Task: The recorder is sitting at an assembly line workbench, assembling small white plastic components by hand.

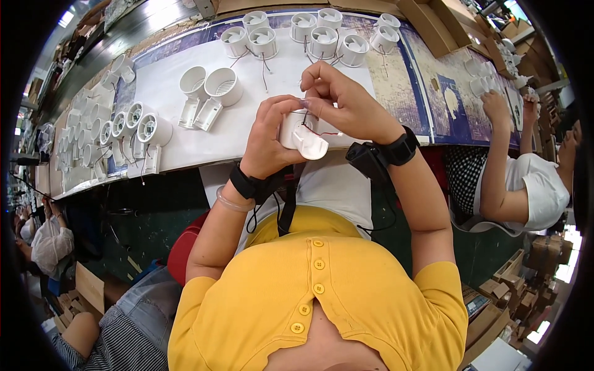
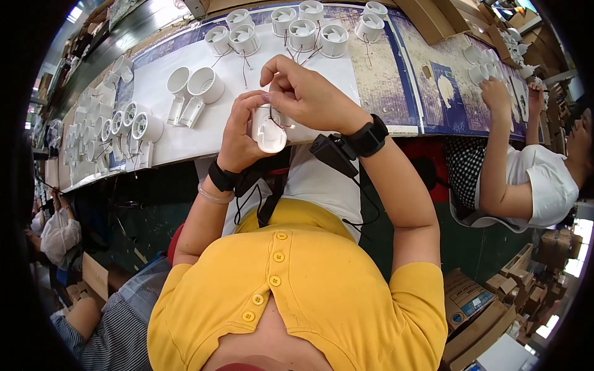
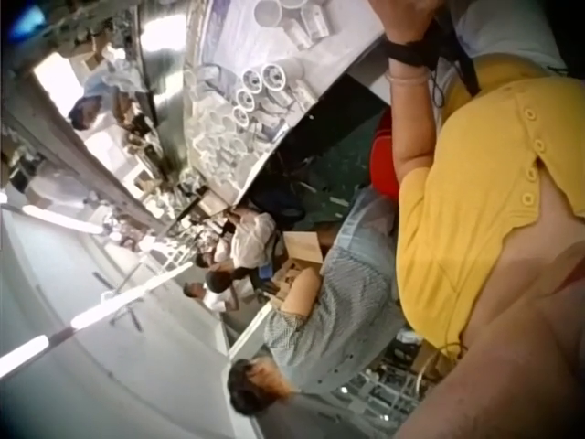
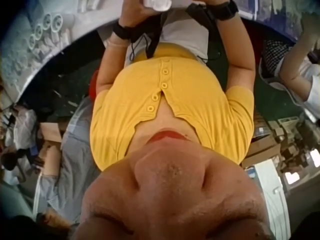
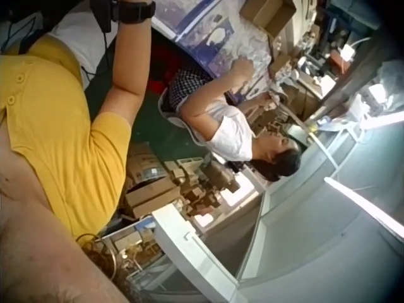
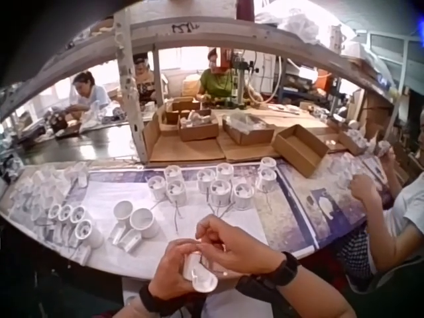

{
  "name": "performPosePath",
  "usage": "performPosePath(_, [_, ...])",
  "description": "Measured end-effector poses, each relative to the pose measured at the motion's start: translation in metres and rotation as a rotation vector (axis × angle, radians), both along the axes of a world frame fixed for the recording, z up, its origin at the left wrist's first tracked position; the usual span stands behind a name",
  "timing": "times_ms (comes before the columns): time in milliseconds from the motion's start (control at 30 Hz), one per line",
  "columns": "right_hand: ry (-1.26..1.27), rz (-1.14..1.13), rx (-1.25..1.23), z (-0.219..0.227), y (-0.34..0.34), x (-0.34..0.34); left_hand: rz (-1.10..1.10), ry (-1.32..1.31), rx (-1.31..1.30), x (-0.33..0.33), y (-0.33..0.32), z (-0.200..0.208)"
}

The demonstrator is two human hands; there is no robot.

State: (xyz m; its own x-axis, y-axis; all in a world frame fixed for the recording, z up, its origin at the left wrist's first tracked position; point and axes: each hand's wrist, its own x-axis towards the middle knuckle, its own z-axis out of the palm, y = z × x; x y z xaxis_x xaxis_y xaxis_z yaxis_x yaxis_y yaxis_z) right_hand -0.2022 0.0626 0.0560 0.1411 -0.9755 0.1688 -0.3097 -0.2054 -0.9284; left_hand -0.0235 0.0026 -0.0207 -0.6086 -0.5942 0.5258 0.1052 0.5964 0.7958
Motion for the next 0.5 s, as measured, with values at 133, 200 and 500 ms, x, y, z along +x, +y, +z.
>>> performPosePath(133, [-0.121,-0.046,0.119,-0.006,-0.007,-0.005,-0.038,0.077,-0.010,-0.003,0.002,-0.003])
performPosePath(200, [-0.177,-0.101,0.234,-0.002,-0.008,-0.002,-0.091,0.234,0.125,-0.005,0.006,-0.005])
performPosePath(500, [-0.235,-0.058,0.003,-0.010,0.003,-0.008,-0.031,0.070,-0.010,0.004,0.001,0.005])
